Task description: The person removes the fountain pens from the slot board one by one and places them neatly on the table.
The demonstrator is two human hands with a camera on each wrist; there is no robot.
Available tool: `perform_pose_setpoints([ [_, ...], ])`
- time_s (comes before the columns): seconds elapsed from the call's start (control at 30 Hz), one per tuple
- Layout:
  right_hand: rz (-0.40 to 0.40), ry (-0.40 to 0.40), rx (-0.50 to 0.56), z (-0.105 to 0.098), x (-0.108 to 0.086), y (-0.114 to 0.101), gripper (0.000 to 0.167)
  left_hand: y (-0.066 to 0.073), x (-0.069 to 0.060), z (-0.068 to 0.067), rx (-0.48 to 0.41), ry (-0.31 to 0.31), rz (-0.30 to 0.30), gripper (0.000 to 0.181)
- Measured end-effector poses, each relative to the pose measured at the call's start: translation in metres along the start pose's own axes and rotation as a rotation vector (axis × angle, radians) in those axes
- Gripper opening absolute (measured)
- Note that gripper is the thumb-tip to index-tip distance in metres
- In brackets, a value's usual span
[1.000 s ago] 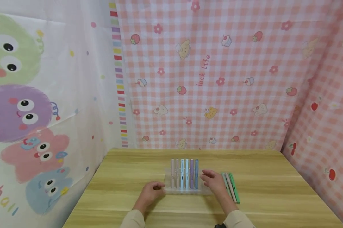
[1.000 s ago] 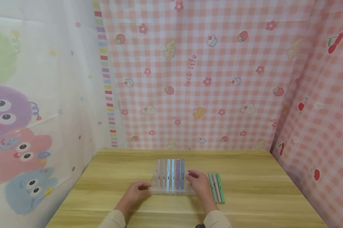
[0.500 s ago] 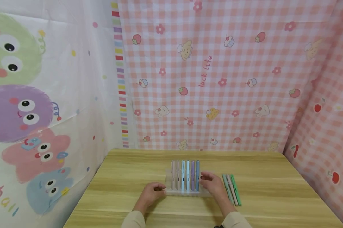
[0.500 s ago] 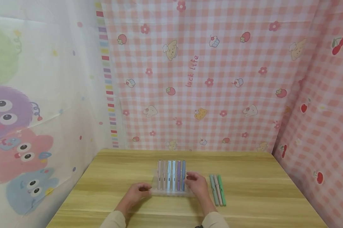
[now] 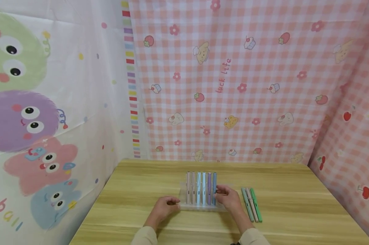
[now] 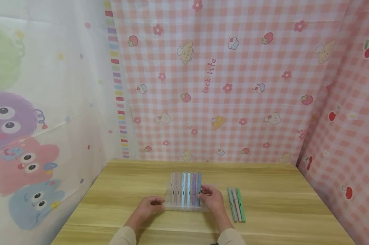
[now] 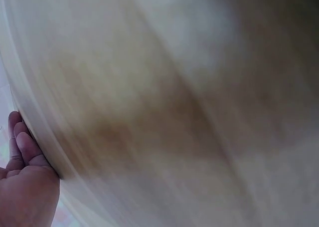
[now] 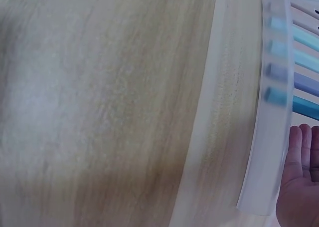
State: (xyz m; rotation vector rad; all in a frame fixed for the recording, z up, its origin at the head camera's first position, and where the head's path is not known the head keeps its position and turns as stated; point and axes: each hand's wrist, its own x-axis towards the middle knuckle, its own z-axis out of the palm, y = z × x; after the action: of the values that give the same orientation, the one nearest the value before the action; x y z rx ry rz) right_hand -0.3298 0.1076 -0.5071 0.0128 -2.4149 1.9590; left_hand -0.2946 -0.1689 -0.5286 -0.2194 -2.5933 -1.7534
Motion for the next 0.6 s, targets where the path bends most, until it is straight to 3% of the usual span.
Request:
perform_pose_setpoints([
  [0.6, 0.012, 0.041, -0.042, 0.0068, 0.0030, 0.0029, 0.035, -0.0045, 0.0019, -0.0005, 0.017, -0.001, 0.007, 0.020],
])
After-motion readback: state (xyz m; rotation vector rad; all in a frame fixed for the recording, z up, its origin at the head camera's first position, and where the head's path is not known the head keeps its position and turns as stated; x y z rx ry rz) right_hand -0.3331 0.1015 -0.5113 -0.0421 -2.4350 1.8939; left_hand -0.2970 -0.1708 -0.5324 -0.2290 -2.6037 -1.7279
